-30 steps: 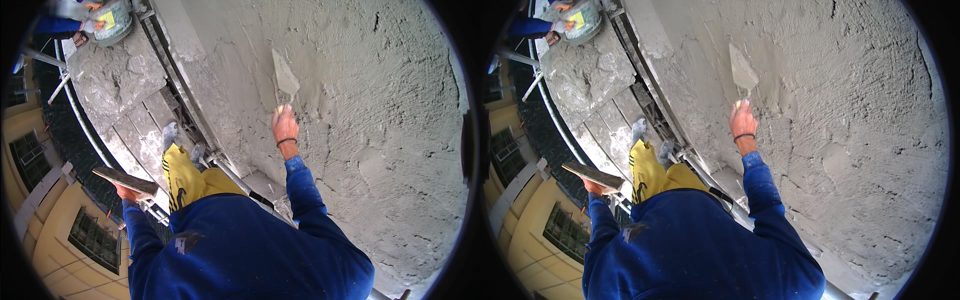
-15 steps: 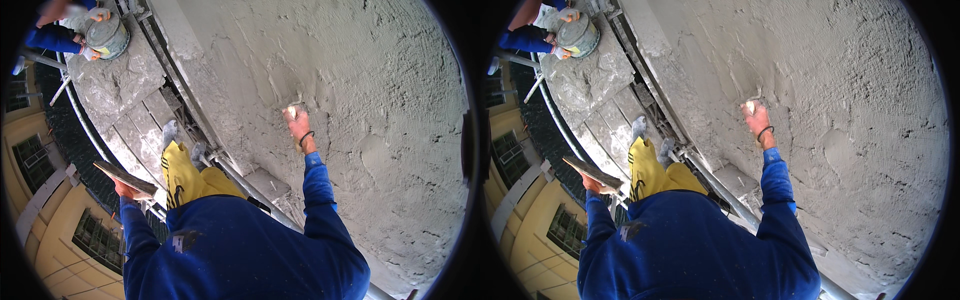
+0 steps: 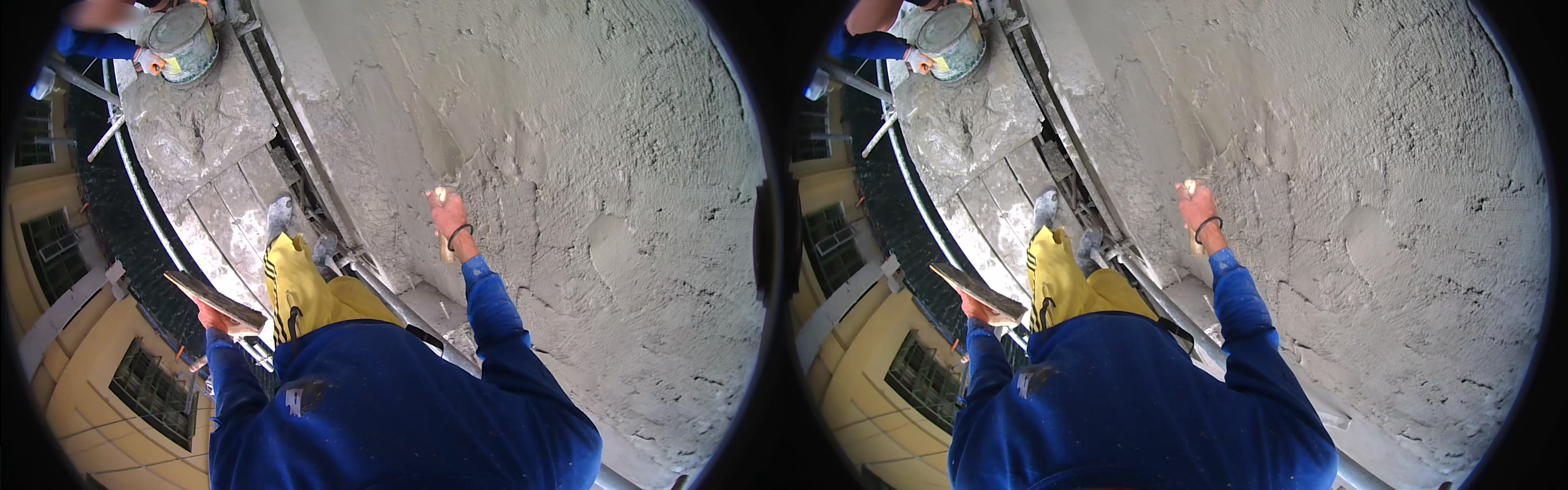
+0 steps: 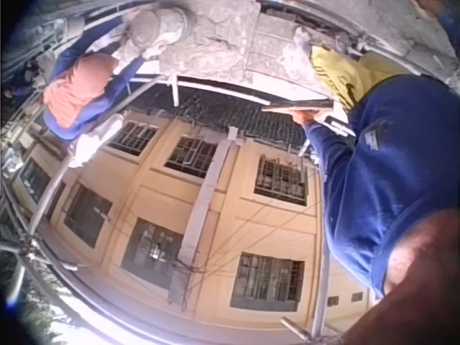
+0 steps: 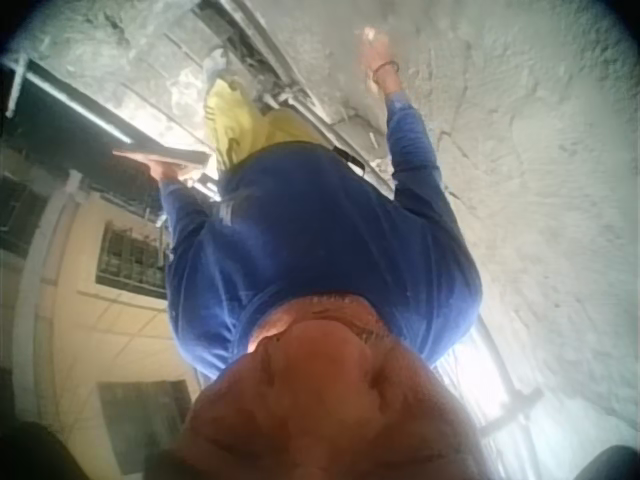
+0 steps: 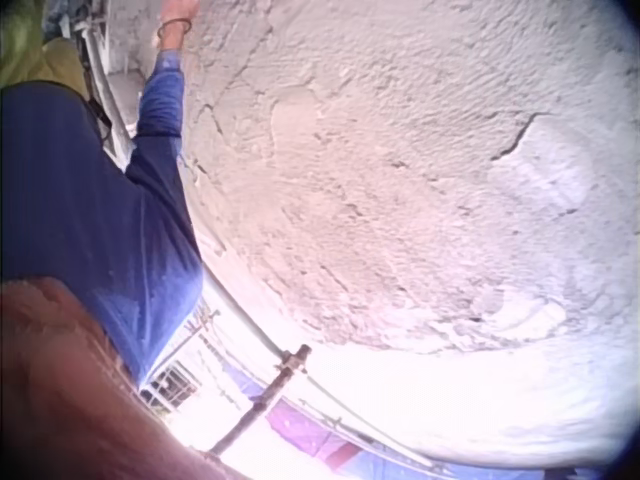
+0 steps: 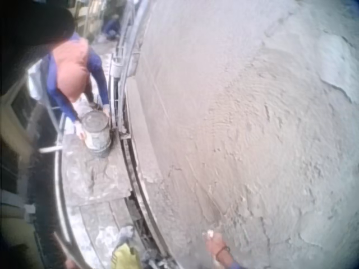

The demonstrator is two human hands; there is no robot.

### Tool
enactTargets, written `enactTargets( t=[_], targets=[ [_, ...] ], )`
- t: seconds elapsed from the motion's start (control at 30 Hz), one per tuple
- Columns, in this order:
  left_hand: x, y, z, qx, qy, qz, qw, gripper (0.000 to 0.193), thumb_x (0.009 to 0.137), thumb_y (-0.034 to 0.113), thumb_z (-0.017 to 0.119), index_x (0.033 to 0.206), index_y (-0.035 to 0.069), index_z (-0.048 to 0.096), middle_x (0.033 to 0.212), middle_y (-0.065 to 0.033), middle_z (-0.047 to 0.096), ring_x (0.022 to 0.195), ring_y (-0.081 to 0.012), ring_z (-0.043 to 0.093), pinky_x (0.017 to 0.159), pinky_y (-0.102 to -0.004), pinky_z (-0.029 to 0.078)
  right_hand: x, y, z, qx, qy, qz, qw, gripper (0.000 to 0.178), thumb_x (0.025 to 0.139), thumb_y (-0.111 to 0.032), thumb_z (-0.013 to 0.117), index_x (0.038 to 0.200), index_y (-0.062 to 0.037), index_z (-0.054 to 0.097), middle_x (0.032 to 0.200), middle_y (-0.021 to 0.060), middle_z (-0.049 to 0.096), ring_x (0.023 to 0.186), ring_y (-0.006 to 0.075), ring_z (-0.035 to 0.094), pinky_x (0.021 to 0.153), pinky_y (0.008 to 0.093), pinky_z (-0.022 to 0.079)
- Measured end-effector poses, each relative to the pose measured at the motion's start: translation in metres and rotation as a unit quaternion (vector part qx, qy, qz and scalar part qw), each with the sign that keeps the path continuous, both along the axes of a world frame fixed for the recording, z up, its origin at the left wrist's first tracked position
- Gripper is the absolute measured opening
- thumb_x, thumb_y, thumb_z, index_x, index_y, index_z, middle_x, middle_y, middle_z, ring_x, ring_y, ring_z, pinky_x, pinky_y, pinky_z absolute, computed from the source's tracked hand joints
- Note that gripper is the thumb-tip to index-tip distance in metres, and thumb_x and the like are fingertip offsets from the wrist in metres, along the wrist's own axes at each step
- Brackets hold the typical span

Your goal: The person scoops wet cement from a pile on a scaffold plank using a trowel and applies it to a vertical wall. They repeatedly smooth and level the surface with a large rectangular float, working on different sections of the wall while standing on the scaffolding.

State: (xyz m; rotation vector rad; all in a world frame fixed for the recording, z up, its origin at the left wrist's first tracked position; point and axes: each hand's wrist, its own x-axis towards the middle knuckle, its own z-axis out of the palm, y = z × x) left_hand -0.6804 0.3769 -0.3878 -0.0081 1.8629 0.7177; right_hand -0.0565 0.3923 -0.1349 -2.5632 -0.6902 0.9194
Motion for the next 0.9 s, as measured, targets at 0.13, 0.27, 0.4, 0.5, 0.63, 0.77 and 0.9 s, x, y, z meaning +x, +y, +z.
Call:
enactTargets(
  t=[0.13, 0.27, 0.4, 0.5, 0.63, 0.77, 0.9],
  targets=[
    [0.0, -0.014, 0.012, -0.027, 0.055, -0.021, 0.998, 0.086, 0.085, 0.08, 0.043, 0.099, -0.003, 0.063, 0.076, -0.0148, 0.066, 0.059, -0.0292, 0.065, 0.043, -0.0412, 0.047, 0.004, 0.011, -0.015, 0.02, 0.047, -0.07, 0.996, 0.031, 0.094, -0.03, 0.062, 0.087, -0.0011, 0.057, 0.061, 0.0073, 0.056, 0.044, 0.0162, 0.056, 0.037, 0.0342, 0.046],
    [-0.029, -0.034, 0.0, -0.04, 0.038, -0.008, 0.998, 0.083, 0.086, 0.077, 0.048, 0.106, -0.003, 0.062, 0.086, -0.0146, 0.069, 0.065, -0.0307, 0.067, 0.048, -0.0436, 0.051, 0.006, 0.027, -0.022, 0.028, 0.084, -0.098, 0.991, 0.03, 0.094, -0.031, 0.062, 0.088, -0.001, 0.058, 0.066, 0.0113, 0.061, 0.051, 0.0226, 0.062, 0.044, 0.0384, 0.051],
    [-0.03, -0.034, -0.004, -0.063, 0.028, -0.029, 0.997, 0.084, 0.086, 0.078, 0.046, 0.105, -0.002, 0.062, 0.082, -0.0145, 0.068, 0.06, -0.0305, 0.065, 0.043, -0.0422, 0.048, 0.013, 0.023, -0.028, -0.066, -0.11, 0.132, 0.983, 0.036, 0.092, -0.032, 0.062, 0.104, 0.0023, 0.06, 0.092, 0.0237, 0.069, 0.085, 0.0405, 0.069, 0.074, 0.0495, 0.056],
    [-0.024, -0.033, -0.003, -0.049, 0.037, -0.031, 0.998, 0.086, 0.086, 0.078, 0.046, 0.109, -0.003, 0.062, 0.085, -0.0148, 0.069, 0.061, -0.0304, 0.066, 0.043, -0.0414, 0.049, 0.006, 0.023, -0.015, -0.207, -0.09, 0.272, 0.935, 0.045, 0.09, -0.033, 0.062, 0.117, 0.0033, 0.057, 0.11, 0.0299, 0.065, 0.108, 0.0482, 0.059, 0.092, 0.0526, 0.049],
    [0.002, -0.015, 0.009, -0.005, 0.044, -0.024, 0.999, 0.084, 0.087, 0.078, 0.044, 0.098, -0.002, 0.064, 0.076, -0.0148, 0.066, 0.058, -0.0294, 0.064, 0.044, -0.0417, 0.048, 0.001, 0.002, -0.049, -0.157, -0.082, 0.168, 0.97, 0.046, 0.09, -0.033, 0.062, 0.119, 0.0027, 0.056, 0.112, 0.0301, 0.064, 0.108, 0.0466, 0.06, 0.091, 0.0517, 0.05],
    [0.009, 0.001, 0.018, -0.006, 0.036, -0.04, 0.999, 0.088, 0.085, 0.08, 0.044, 0.099, -0.005, 0.064, 0.077, -0.0141, 0.066, 0.06, -0.03, 0.065, 0.047, -0.0424, 0.049, 0.007, 0.026, -0.069, -0.115, -0.069, 0.116, 0.984, 0.042, 0.091, -0.032, 0.062, 0.115, 0.0017, 0.059, 0.111, 0.0283, 0.065, 0.105, 0.046, 0.062, 0.089, 0.0511, 0.051],
    [0.011, 0.015, 0.026, 0.0, 0.054, -0.045, 0.997, 0.09, 0.084, 0.08, 0.046, 0.102, -0.006, 0.064, 0.083, -0.013, 0.067, 0.067, -0.0293, 0.067, 0.053, -0.0427, 0.053, 0.029, 0.056, -0.107, -0.109, -0.064, 0.059, 0.99, 0.04, 0.091, -0.031, 0.062, 0.116, -0.0007, 0.062, 0.118, 0.0258, 0.064, 0.111, 0.0443, 0.06, 0.092, 0.05, 0.051]
  ],
)
